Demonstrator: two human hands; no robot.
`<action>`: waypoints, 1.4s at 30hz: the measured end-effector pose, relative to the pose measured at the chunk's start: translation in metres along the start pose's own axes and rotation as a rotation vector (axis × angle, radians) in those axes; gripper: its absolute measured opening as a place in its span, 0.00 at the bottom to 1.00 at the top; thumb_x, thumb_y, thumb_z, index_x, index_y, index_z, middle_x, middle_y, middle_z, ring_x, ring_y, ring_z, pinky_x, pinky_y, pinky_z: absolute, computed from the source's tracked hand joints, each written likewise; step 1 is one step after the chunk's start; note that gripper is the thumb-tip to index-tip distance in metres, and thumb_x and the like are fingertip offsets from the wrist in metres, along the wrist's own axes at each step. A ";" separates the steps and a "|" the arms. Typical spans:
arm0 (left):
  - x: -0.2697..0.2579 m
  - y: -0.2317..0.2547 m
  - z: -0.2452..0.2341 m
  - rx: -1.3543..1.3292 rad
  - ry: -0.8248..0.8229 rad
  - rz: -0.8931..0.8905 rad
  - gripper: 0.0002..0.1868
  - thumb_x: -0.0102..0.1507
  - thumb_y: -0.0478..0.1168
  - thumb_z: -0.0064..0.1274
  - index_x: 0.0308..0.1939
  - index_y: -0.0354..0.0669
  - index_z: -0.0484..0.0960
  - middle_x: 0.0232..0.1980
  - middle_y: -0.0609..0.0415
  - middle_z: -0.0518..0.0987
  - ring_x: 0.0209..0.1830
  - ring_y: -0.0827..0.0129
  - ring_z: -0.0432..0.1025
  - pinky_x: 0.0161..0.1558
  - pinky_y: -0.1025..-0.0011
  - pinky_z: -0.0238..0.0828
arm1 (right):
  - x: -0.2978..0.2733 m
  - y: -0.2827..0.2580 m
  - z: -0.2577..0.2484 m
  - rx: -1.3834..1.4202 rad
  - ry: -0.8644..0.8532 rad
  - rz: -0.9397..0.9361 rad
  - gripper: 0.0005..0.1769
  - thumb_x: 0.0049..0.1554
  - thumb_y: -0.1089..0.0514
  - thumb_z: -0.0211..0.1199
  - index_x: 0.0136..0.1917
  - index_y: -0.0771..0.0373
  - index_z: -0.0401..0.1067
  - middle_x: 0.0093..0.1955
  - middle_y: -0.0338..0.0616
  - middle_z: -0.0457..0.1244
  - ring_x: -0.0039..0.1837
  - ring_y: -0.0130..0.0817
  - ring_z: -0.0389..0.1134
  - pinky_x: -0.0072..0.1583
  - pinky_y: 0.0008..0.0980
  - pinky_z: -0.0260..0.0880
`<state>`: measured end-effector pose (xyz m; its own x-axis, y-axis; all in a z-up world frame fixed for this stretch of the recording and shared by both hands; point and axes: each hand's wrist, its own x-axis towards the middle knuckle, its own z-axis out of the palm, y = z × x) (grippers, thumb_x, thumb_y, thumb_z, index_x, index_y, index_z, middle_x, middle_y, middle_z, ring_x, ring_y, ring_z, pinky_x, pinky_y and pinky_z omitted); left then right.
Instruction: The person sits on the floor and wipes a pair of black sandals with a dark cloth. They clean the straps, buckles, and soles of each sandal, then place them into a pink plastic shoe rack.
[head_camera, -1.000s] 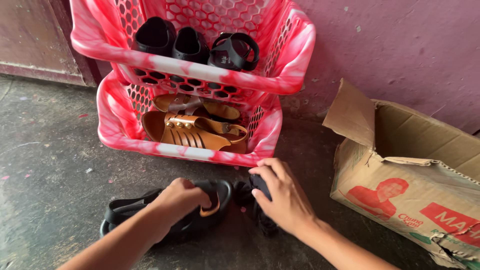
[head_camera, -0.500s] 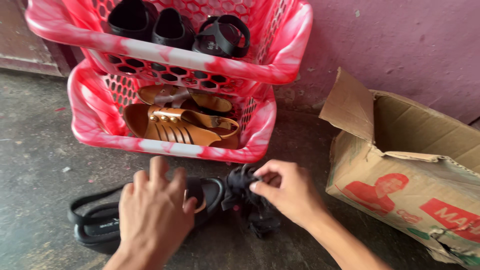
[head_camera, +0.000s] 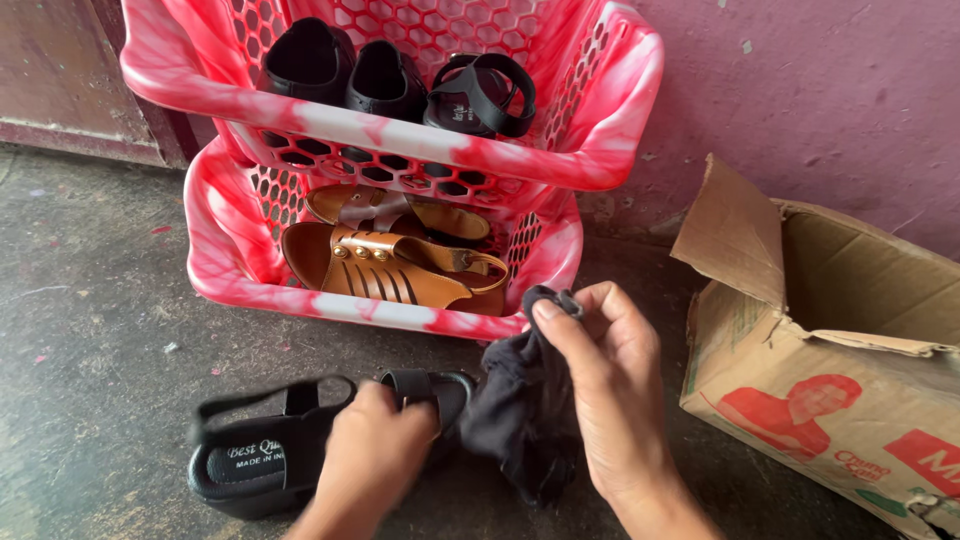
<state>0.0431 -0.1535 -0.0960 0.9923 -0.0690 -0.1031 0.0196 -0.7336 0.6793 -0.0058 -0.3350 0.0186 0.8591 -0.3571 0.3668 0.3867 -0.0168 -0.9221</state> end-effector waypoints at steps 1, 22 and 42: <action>0.011 -0.001 -0.003 -0.439 -0.089 -0.188 0.25 0.59 0.50 0.53 0.49 0.31 0.81 0.50 0.42 0.82 0.54 0.53 0.73 0.60 0.60 0.63 | -0.001 0.003 0.006 -0.041 -0.002 0.023 0.08 0.57 0.59 0.68 0.43 0.62 0.70 0.41 0.35 0.66 0.43 0.16 0.64 0.46 0.20 0.65; 0.036 -0.023 -0.014 -1.539 -0.344 -0.541 0.46 0.66 0.71 0.32 0.64 0.27 0.68 0.60 0.36 0.80 0.58 0.54 0.75 0.62 0.59 0.68 | -0.076 0.114 0.039 -0.745 -0.231 -0.339 0.22 0.46 0.68 0.67 0.56 0.61 0.81 0.55 0.47 0.71 0.58 0.42 0.73 0.61 0.38 0.72; 0.030 -0.022 -0.011 -1.289 -0.391 -0.596 0.41 0.66 0.75 0.24 0.60 0.47 0.70 0.44 0.46 0.82 0.39 0.60 0.77 0.44 0.60 0.72 | -0.048 0.075 0.051 -0.671 -0.408 -0.160 0.14 0.49 0.70 0.66 0.50 0.63 0.80 0.47 0.47 0.69 0.50 0.43 0.75 0.51 0.35 0.74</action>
<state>0.0733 -0.1320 -0.1063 0.7075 -0.3075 -0.6363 0.7054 0.3625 0.6091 -0.0008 -0.2711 -0.0621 0.9155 0.0645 0.3972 0.3424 -0.6436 -0.6845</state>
